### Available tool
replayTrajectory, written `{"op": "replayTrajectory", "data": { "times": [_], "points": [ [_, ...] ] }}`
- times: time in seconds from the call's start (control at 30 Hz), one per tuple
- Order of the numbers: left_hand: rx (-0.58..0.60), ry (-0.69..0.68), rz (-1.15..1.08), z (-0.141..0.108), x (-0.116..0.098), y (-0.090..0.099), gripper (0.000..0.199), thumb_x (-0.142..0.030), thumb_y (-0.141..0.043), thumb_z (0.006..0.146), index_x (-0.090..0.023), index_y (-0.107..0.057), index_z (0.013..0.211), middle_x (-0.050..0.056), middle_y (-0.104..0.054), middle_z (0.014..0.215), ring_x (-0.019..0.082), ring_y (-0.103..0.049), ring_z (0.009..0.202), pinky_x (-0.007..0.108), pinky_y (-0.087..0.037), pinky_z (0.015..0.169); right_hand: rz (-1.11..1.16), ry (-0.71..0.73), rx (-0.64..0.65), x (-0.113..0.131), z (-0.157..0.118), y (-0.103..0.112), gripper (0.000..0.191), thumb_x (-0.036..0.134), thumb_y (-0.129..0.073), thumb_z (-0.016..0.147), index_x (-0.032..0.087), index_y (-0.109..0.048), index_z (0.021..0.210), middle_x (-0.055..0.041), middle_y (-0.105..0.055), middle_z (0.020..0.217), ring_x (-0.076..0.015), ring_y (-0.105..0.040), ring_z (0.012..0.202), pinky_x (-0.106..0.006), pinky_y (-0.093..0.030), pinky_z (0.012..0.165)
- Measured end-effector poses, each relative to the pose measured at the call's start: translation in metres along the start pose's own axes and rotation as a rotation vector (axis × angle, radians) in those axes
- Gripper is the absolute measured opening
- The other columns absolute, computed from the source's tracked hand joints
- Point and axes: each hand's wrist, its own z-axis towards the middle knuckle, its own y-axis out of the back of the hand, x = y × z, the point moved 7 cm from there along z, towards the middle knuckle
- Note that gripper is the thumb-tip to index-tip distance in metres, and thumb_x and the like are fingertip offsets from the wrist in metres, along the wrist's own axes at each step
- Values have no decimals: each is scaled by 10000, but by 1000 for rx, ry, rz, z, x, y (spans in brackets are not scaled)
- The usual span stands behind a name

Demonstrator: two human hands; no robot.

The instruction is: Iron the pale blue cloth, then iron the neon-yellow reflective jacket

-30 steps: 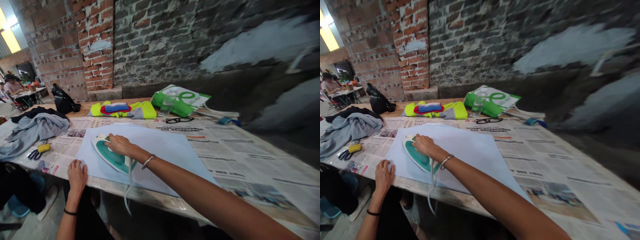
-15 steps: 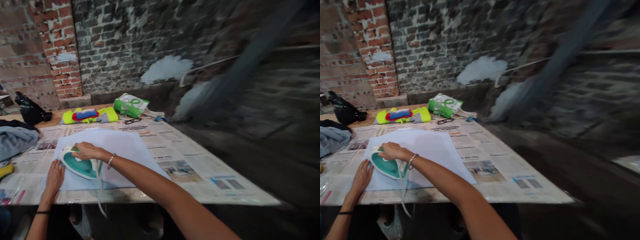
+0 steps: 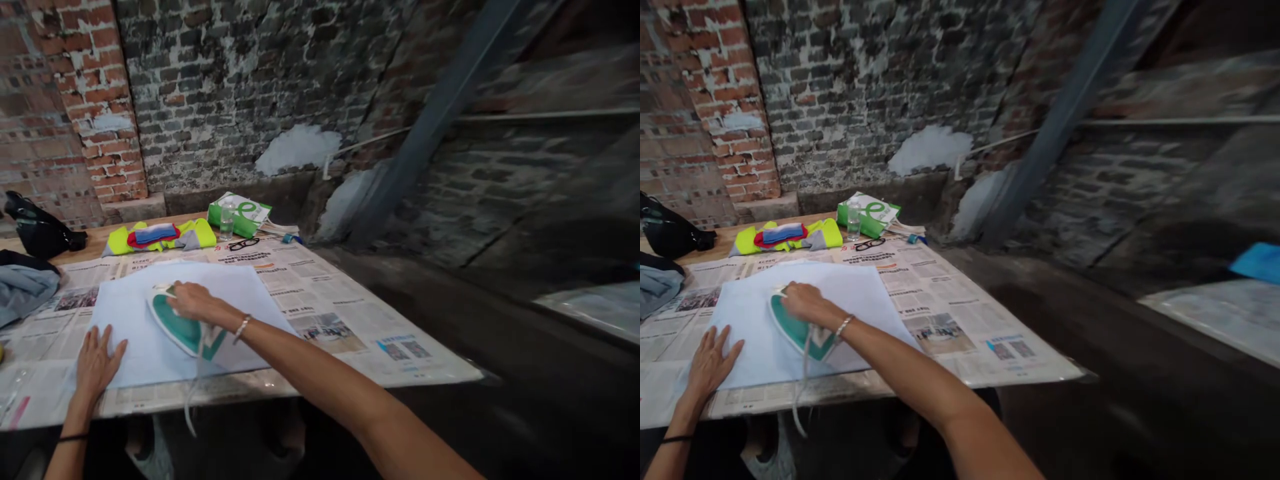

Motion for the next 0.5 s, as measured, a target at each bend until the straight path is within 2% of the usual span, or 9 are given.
{"op": "replayTrajectory", "data": {
  "times": [0.1, 0.17, 0.3, 0.4, 0.5],
  "points": [
    [29, 6, 16, -2, -7, 6, 748, -623, -485, 874, -88, -566, 1390, 227, -555, 1452, 372, -427, 1436, 514, -368, 1171, -85, -198, -15, -60, -16, 15, 441, 416, -446, 1025, 111, -576, 1317, -216, -670, 1247, -312, -655, 1150, -367, -521, 906],
    [92, 25, 21, -3, -9, 8, 743, -603, -497, 879, -82, -547, 1407, 232, -532, 1475, 370, -399, 1457, 508, -354, 1181, -114, -301, -36, -98, -29, 28, 437, 408, -429, 1037, 101, -571, 1313, -230, -673, 1228, -312, -654, 1146, -365, -515, 896],
    [220, 55, 26, 0, -7, 14, 737, -582, -510, 879, -88, -521, 1426, 228, -510, 1498, 362, -380, 1471, 496, -325, 1200, -154, -436, -61, -160, -51, 51, 442, 407, -409, 1049, 78, -591, 1282, -248, -673, 1203, -316, -651, 1144, -348, -501, 867],
    [266, 56, 14, 14, -4, 21, 757, -579, -549, 849, -63, -533, 1403, 248, -561, 1437, 371, -471, 1409, 473, -386, 1158, -156, -447, -79, -185, -61, 62, 417, 391, -426, 1042, 90, -622, 1254, -228, -690, 1175, -308, -662, 1103, -333, -488, 839],
    [287, 51, -3, 43, -10, 25, 745, -549, -546, 857, -75, -501, 1430, 236, -545, 1461, 356, -497, 1389, 464, -423, 1121, -149, -348, -103, -181, -59, 68, 365, 387, -487, 1020, 107, -660, 1177, -193, -715, 1117, -287, -670, 1052, -307, -472, 820]
  ]
}}
